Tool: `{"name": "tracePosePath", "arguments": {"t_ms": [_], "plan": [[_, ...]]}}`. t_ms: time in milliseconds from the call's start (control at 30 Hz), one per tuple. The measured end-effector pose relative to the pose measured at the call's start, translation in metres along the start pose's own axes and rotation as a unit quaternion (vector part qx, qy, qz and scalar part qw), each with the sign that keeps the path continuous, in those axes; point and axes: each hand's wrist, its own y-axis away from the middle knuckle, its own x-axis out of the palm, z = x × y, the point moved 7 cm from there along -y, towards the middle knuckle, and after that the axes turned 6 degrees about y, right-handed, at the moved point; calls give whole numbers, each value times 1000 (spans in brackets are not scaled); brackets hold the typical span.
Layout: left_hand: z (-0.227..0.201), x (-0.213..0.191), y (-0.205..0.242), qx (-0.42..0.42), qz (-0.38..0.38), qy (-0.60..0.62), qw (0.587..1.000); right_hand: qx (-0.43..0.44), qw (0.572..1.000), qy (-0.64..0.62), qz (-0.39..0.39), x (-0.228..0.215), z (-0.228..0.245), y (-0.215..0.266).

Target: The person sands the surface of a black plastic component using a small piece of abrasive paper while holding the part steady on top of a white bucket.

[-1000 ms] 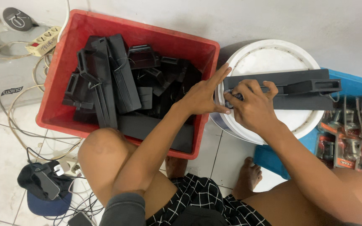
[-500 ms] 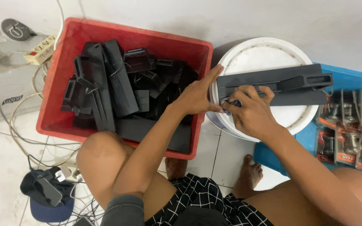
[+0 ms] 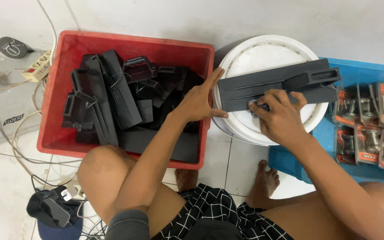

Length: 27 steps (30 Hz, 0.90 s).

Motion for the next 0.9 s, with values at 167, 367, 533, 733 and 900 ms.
{"name": "tracePosePath", "arguments": {"t_ms": [167, 367, 533, 733, 900], "plan": [[-6, 0, 0, 0, -1, -5, 1000, 28, 999, 38, -10, -2, -22, 15], [-9, -1, -3, -16, 10, -26, 999, 66, 994, 87, 7, 4, -51, 34], [-14, -3, -5, -21, 23, -70, 997, 109, 983, 140, 35, -5, -74, 47], [-15, 3, -7, 94, 30, -190, 977, 175, 985, 1, 3, -22, -108, 54], [-28, 2, 1, 208, -3, -286, 935, 249, 953, -131, -114, -59, -147, 47]]}}
